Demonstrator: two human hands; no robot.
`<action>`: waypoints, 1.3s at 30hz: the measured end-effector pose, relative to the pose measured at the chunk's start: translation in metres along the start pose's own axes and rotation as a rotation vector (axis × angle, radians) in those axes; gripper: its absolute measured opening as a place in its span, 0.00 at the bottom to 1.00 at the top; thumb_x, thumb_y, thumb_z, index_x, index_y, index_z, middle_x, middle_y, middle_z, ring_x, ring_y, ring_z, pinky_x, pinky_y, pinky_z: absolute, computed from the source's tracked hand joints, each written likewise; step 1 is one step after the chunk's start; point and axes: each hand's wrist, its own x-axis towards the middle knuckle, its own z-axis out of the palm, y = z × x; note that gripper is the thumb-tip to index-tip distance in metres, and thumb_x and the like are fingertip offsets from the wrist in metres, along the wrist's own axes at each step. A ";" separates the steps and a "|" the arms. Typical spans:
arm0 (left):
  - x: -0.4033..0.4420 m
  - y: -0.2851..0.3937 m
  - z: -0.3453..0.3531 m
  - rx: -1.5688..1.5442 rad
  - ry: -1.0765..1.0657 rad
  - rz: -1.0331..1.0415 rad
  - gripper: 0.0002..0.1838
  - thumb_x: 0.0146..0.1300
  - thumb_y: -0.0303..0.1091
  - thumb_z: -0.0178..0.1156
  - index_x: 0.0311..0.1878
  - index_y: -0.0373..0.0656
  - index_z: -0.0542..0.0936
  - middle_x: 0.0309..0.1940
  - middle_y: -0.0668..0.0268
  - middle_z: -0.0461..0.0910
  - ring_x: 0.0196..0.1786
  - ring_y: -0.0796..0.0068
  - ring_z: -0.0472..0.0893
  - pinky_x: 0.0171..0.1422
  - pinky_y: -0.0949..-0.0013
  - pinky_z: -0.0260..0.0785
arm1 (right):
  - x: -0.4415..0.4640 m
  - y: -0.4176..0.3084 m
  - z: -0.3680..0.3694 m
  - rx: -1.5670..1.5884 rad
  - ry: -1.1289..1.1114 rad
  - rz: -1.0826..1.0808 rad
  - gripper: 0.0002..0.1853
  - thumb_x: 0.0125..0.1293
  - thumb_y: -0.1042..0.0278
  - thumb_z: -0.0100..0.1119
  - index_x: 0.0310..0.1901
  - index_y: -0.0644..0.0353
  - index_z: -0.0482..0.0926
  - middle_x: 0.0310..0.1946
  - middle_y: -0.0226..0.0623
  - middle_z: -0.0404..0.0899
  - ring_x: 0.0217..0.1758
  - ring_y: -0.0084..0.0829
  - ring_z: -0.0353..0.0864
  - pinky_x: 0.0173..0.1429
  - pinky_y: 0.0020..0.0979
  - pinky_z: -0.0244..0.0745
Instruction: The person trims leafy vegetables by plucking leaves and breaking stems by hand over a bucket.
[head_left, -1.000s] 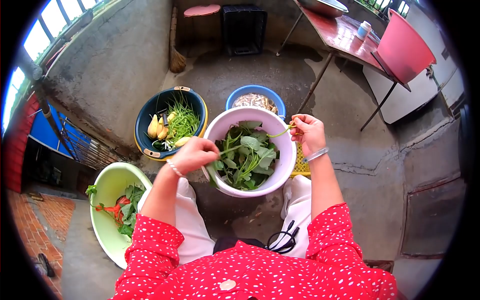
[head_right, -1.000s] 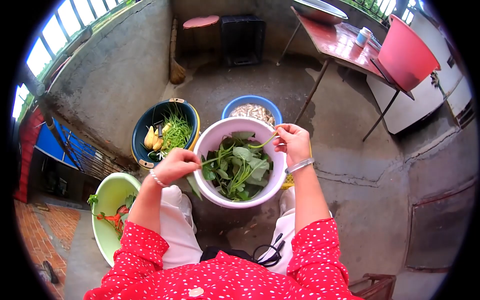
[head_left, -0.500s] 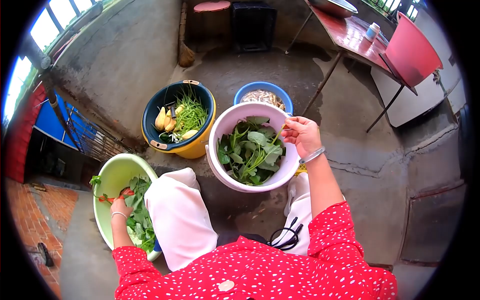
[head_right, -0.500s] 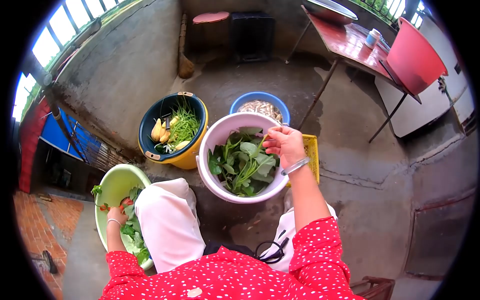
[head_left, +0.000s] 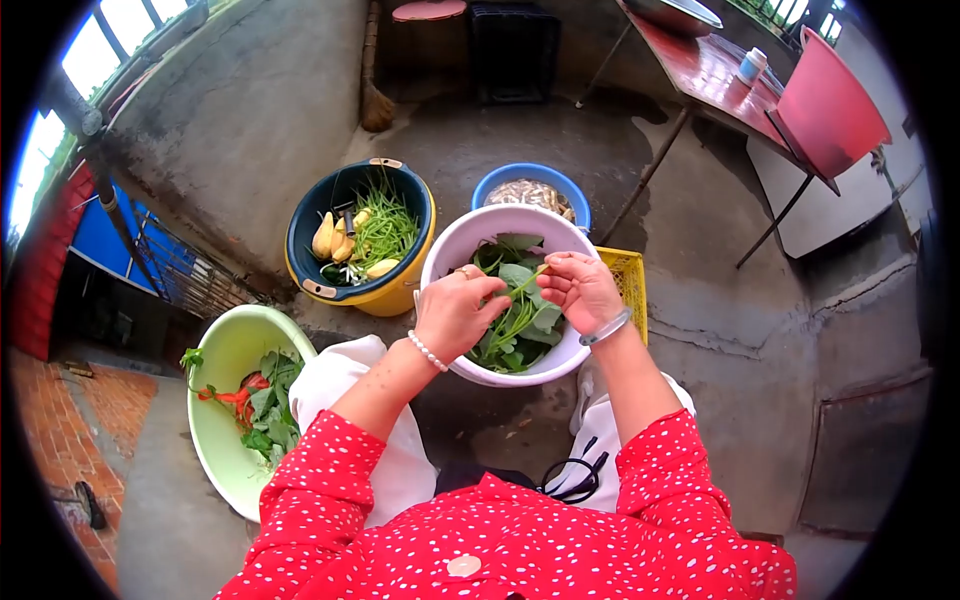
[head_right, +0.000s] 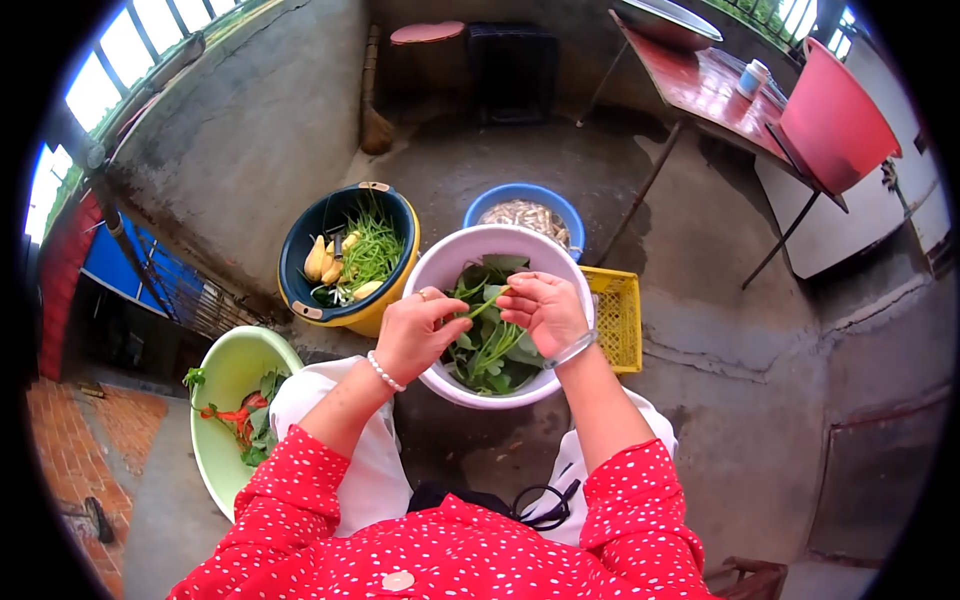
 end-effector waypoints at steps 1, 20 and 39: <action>0.001 -0.002 0.004 -0.006 -0.012 0.008 0.07 0.46 0.31 0.67 0.31 0.43 0.82 0.23 0.65 0.76 0.24 0.69 0.76 0.29 0.71 0.68 | -0.001 0.000 0.000 0.016 0.005 0.007 0.05 0.58 0.75 0.56 0.36 0.66 0.75 0.28 0.38 0.79 0.27 0.28 0.81 0.28 0.24 0.78; -0.004 -0.029 0.013 -0.473 -0.296 -0.293 0.07 0.53 0.29 0.63 0.32 0.36 0.81 0.22 0.68 0.77 0.25 0.81 0.75 0.30 0.77 0.67 | -0.001 0.014 0.000 -1.060 -0.203 -0.495 0.05 0.52 0.75 0.62 0.33 0.60 0.82 0.23 0.34 0.78 0.25 0.27 0.77 0.27 0.27 0.71; 0.002 -0.031 0.026 -0.724 -0.196 -0.386 0.07 0.47 0.28 0.67 0.29 0.36 0.81 0.32 0.65 0.79 0.36 0.76 0.78 0.44 0.73 0.69 | -0.003 -0.019 -0.006 -0.172 0.086 -0.136 0.06 0.60 0.71 0.56 0.37 0.63 0.76 0.27 0.35 0.76 0.22 0.23 0.76 0.21 0.21 0.70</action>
